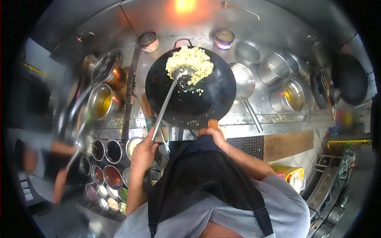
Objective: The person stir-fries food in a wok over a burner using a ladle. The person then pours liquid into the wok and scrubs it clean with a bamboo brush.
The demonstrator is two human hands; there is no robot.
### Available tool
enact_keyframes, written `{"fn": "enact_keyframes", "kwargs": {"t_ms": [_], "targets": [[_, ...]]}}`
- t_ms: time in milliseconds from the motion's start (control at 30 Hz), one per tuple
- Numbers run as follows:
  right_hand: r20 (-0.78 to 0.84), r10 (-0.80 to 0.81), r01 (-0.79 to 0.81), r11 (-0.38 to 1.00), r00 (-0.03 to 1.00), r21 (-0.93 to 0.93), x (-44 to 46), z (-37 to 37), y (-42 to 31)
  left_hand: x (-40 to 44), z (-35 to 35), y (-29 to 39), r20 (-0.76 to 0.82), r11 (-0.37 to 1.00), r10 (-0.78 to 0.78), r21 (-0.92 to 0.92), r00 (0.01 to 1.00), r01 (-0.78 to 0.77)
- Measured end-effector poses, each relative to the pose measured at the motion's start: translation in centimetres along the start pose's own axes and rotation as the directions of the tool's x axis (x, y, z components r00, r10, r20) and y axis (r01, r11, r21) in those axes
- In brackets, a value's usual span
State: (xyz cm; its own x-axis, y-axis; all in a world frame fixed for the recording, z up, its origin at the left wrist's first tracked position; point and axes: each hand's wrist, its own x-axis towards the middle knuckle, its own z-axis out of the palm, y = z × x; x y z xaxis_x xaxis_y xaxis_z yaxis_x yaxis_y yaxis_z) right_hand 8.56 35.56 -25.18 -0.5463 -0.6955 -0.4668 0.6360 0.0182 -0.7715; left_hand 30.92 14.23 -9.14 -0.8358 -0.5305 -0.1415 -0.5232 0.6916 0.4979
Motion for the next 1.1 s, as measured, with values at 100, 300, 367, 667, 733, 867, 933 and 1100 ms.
{"fn": "enact_keyframes", "kwargs": {"t_ms": [100, 300, 367, 667, 733, 867, 933, 1100], "targets": [[-0.063, 0.125, -0.096, 0.934, 0.990, 0.344, 2.1, 3.3, -5.1, -0.8, -2.6, 0.3, 0.095, 0.987, -0.105, -0.110, 0.990, 0.115], [-0.096, 0.194, -0.162, 0.950, 0.976, 0.268, 11.9, 2.2, -4.7, 5.0, 0.9, -0.1, 0.211, 0.823, -0.265, -0.460, 0.941, 0.334], [-0.101, 0.170, -0.139, 0.956, 0.980, 0.257, 11.6, 2.3, -4.6, 7.4, 6.0, 0.0, 0.128, 0.754, -0.300, -0.575, 0.945, 0.318], [-0.063, 0.096, -0.077, 0.964, 0.993, 0.255, 3.6, -1.5, -2.2, 9.1, 8.8, 2.6, 0.209, 0.746, -0.125, -0.624, 0.970, 0.231], [-0.161, 0.130, -0.089, 0.966, 0.978, 0.242, 1.3, -3.7, -0.9, 9.0, 7.8, 2.7, 0.256, 0.739, -0.165, -0.607, 0.952, 0.291], [-0.166, 0.186, -0.135, 0.951, 0.968, 0.279, -2.3, -7.2, 1.8, 13.0, 9.8, -0.6, 0.289, 0.734, -0.124, -0.617, 0.949, 0.283], [-0.257, 0.231, -0.161, 0.950, 0.938, 0.267, -3.7, -7.5, 2.2, 12.7, 7.7, 2.0, 0.246, 0.816, -0.137, -0.521, 0.960, 0.250], [-0.349, 0.252, -0.167, 0.952, 0.903, 0.257, -5.3, -7.0, 1.8, 11.9, 6.5, 1.0, 0.444, 0.415, -0.149, -0.783, 0.883, 0.464]]}}
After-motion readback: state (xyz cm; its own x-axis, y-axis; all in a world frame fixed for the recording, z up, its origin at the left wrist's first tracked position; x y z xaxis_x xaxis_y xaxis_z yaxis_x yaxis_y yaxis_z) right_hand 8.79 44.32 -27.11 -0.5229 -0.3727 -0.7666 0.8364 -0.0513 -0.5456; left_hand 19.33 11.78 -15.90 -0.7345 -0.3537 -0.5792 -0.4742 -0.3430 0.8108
